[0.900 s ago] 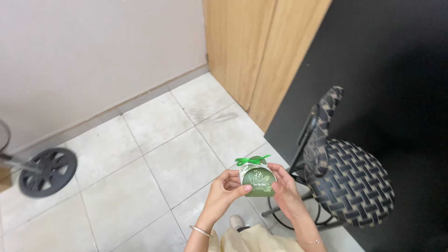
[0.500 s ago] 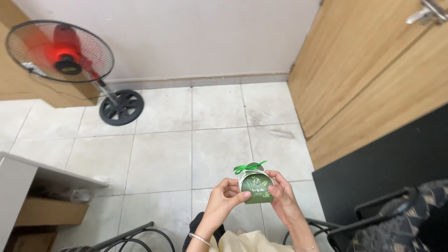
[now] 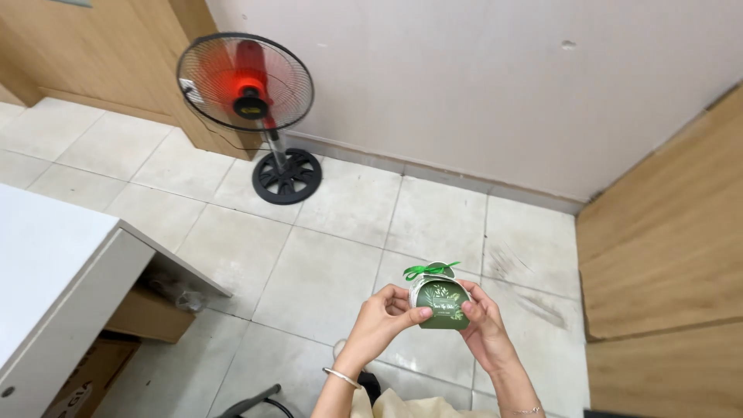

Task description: Take packaged items from a desk and arrange them on a display shelf.

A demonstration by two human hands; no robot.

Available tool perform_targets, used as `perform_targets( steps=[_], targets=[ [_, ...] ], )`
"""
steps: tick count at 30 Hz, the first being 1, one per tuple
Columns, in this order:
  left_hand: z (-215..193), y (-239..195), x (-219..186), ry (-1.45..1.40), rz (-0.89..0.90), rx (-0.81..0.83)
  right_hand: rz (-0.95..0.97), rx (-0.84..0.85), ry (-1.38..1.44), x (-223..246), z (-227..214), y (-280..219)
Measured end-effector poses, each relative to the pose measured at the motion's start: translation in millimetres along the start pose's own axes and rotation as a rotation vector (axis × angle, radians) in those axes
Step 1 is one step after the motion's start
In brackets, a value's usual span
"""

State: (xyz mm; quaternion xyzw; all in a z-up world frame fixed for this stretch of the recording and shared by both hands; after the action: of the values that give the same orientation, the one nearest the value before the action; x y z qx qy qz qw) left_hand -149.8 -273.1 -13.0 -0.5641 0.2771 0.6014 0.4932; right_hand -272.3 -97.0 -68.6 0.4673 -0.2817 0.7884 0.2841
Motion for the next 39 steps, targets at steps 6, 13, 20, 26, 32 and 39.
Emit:
perform_targets(
  steps=[6,13,20,26,32,39],
  targets=[
    [-104.8,57.8,-67.4,0.053,0.049,-0.131,-0.015,0.15,0.007,4.9,89.2,126.0],
    [-218.8,71.9,-89.1,-0.055,0.128,-0.402,0.093,0.358,-0.029,-19.0,204.5,232.3],
    [-312.3,66.1,-91.5,-0.182,0.172,-0.715,0.294,0.601,-0.142,-54.8,310.4,309.2],
    [-388.7,103.4,-101.6,-0.233,0.252,-0.909,0.36,0.774,-0.234,-79.8,386.0,403.2],
    [-468.3,162.1,-129.2,-0.268,0.274,-1.082,0.434,0.967,-0.319,-87.8,474.8,517.8],
    [-548.2,217.6,-172.6,-0.275,0.329,-1.213,0.479,1.116,-0.336,-95.5,566.9,621.1]
  ],
)
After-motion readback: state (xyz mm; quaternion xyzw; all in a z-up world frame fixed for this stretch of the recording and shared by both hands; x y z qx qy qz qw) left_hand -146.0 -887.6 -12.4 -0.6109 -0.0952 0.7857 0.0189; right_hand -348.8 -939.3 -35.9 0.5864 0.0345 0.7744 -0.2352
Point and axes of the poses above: each hand's wrist, its own y-axis towards the middle knuckle, its own z-axis out of the palm, x = y × z, the point moved 5 cm from there along y, towards the middle knuckle, and after that the axes turned 7 degrees about -y, right-handed, at the moved point
